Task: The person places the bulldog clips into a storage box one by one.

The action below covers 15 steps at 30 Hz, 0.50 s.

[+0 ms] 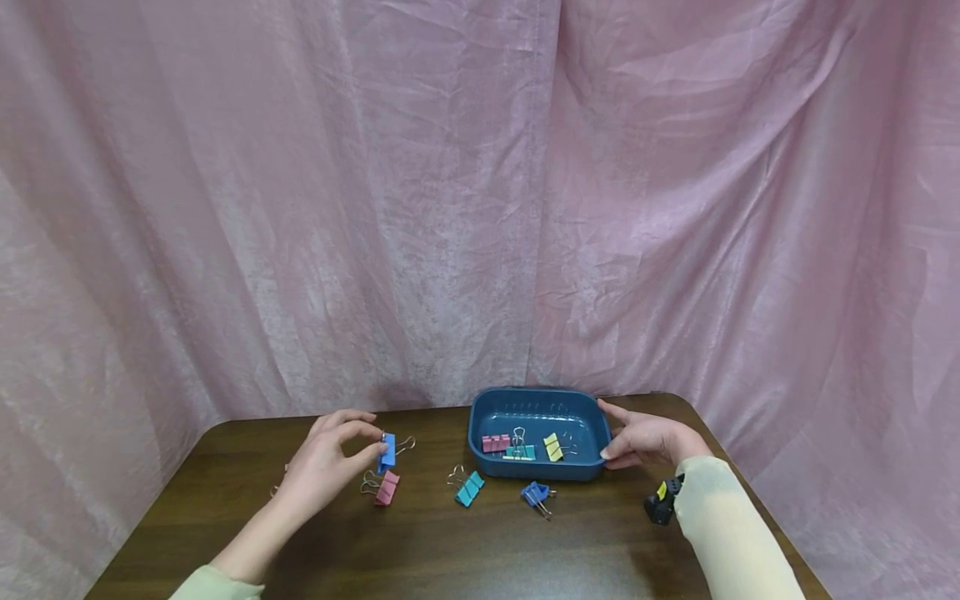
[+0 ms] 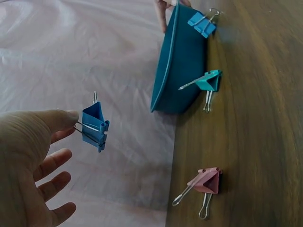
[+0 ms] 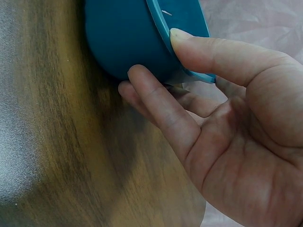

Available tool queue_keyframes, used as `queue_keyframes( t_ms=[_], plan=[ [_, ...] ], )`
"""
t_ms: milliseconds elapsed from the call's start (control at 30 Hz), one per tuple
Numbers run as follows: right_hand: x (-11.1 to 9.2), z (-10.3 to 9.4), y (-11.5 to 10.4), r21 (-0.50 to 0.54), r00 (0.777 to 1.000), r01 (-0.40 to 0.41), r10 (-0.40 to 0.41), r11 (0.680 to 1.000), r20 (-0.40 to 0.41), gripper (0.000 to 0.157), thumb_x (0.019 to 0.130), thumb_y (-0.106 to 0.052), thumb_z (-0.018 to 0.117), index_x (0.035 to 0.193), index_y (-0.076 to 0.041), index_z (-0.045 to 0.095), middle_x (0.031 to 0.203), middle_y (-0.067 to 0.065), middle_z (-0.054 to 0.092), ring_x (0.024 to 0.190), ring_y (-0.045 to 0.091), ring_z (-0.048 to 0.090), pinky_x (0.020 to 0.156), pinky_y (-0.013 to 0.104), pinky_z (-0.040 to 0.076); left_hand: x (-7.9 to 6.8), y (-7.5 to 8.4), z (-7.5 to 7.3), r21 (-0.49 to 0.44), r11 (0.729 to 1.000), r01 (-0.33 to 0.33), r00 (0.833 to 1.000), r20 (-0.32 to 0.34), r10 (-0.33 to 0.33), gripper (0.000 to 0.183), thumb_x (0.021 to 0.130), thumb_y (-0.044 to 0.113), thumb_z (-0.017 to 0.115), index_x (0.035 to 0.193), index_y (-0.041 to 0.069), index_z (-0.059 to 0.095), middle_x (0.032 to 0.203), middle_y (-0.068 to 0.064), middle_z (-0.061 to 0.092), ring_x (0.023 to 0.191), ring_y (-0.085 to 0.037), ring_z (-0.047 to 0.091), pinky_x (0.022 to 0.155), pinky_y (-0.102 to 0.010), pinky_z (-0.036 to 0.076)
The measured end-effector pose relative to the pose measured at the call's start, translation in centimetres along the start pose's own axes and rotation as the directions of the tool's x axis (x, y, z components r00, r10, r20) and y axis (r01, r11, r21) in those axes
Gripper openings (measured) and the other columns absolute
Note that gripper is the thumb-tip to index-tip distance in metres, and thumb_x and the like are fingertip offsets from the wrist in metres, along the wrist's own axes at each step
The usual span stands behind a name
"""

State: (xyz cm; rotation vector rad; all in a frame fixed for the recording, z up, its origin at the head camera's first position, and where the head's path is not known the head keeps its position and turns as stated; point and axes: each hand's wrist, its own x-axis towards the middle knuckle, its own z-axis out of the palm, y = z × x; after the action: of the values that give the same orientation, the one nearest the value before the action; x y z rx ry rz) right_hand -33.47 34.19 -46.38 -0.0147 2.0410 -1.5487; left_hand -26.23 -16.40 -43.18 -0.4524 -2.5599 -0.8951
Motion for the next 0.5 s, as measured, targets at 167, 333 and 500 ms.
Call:
queue_keyframes(
  t_ms=[167, 333, 500],
  plan=[
    [0.0, 0.0, 0.0, -0.005, 1.0, -0.001, 0.001, 1.0, -0.001, 0.112, 0.085, 0.01, 0.072, 0.165, -0.016, -0.002, 0.157, 0.045, 0.01, 0.119, 0.041, 0.062, 0.095, 0.053, 0.053, 0.2, 0.4, 0.3, -0.009, 1.0, -0.008, 1.0, 0.004, 0.008, 0.014, 0.084, 0.034, 0.086, 0.094, 0.029, 0.077, 0.124, 0.004, 0.066, 0.123, -0.026, 0.052, 0.095, -0.05, 0.045],
    [0.0, -0.1, 0.0, -0.004, 1.0, 0.005, -0.005, 1.0, 0.01, 0.112, 0.086, 0.01, 0.072, 0.165, -0.017, -0.003, 0.157, 0.045, 0.011, 0.119, 0.04, 0.062, 0.097, 0.054, 0.052, 0.7, 0.9, 0.7, -0.023, 1.0, -0.007, 1.0, 0.009, 0.008, 0.013, 0.085, 0.035, 0.085, 0.094, 0.03, 0.077, 0.125, 0.004, 0.066, 0.125, -0.028, 0.052, 0.098, -0.051, 0.045],
    [0.0, -0.1, -0.1, 0.003, 1.0, 0.006, -0.006, 1.0, 0.022, 0.112, 0.087, 0.01, 0.071, 0.165, -0.017, -0.004, 0.157, 0.045, 0.009, 0.12, 0.04, 0.061, 0.097, 0.053, 0.052, 1.1, 1.3, 1.1, -0.025, 1.0, -0.016, 1.0, 0.003, 0.016, 0.014, 0.085, 0.035, 0.085, 0.094, 0.03, 0.077, 0.124, 0.004, 0.066, 0.122, -0.028, 0.053, 0.097, -0.05, 0.045]
  ],
)
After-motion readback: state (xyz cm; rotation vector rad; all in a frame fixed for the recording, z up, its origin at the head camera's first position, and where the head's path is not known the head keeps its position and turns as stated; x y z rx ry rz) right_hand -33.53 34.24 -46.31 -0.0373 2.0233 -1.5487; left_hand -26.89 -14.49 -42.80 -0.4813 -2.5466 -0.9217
